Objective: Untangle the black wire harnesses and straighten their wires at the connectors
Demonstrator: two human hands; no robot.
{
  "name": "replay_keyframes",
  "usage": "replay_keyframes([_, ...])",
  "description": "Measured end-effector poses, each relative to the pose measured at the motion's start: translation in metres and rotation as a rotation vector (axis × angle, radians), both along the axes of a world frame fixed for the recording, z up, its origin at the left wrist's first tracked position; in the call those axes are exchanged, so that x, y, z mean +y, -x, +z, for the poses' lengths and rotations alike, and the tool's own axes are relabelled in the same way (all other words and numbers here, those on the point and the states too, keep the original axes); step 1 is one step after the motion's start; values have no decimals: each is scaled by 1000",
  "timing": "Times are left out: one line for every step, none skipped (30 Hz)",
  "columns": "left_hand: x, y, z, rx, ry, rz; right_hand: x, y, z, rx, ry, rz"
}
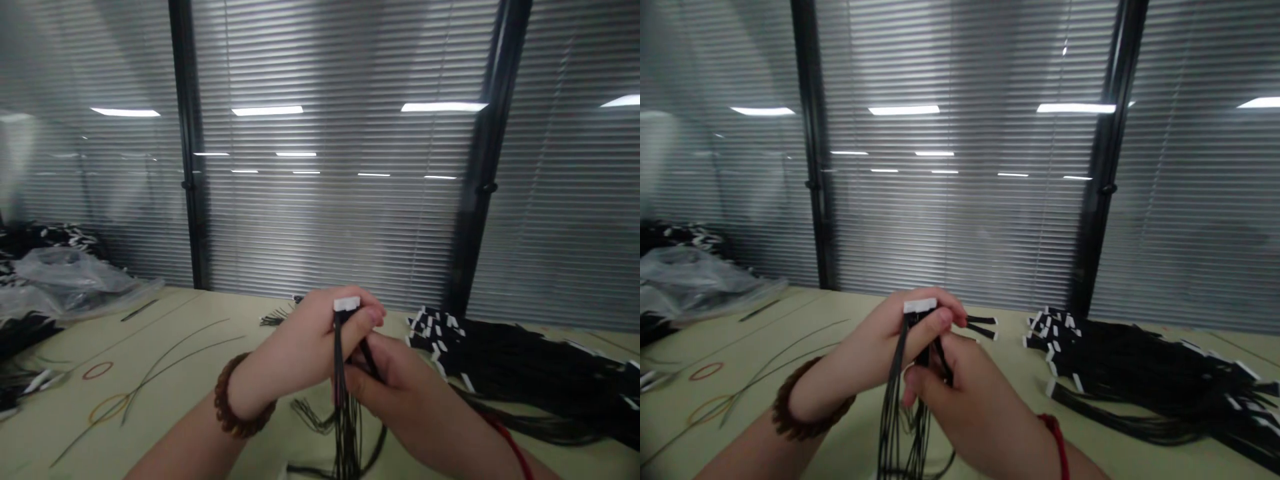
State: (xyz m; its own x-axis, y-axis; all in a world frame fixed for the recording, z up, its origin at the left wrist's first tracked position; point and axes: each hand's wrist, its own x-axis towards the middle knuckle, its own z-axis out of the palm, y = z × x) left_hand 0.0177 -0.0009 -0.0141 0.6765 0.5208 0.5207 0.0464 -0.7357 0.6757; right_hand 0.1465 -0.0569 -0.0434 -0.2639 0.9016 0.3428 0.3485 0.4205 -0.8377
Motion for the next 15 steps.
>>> replay_keyframes([2, 1, 0, -1, -34, 39, 1, -1, 0, -15, 2, -1])
replay_keyframes([4, 3, 1, -2, -38, 56, 2, -3, 1, -34, 5, -1])
replay_keyframes([7, 5, 2, -10, -15, 50, 3, -7, 2, -56, 11, 4])
replay_keyframes([9, 8, 3, -31, 15, 39, 3, -11, 4, -78, 20, 9])
replay_keyframes([12, 11, 5, -59, 38, 40, 4, -14, 5, -98, 34, 15])
replay_keyframes([14, 14, 7, -95, 49, 52, 4, -18, 6, -119, 52, 22])
replay_keyframes([16, 18, 10, -136, 25, 102, 3, -21, 7, -142, 74, 30])
replay_keyframes([18, 21, 12, -180, -23, 176, 3, -23, 7, -170, 98, 39])
replay_keyframes([21, 25, 15, -230, -76, 256, 2, -25, 8, -196, 126, 50])
replay_keyframes([23, 29, 17, -274, -115, 329, 1, -26, 9, -230, 154, 60])
replay_keyframes([26, 33, 20, -303, -140, 389, 0, -28, 10, -270, 175, 62])
replay_keyframes([29, 38, 22, -322, -152, 438, 0, -30, 10, -313, 184, 52])
replay_keyframes([33, 43, 23, -326, -158, 480, 0, -33, 11, -353, 187, 31])
replay_keyframes([36, 47, 24, -320, -165, 519, 2, -37, 12, -387, 185, 7])
replay_keyframes([40, 52, 25, -310, -172, 554, 4, -42, 12, -409, 188, -21])
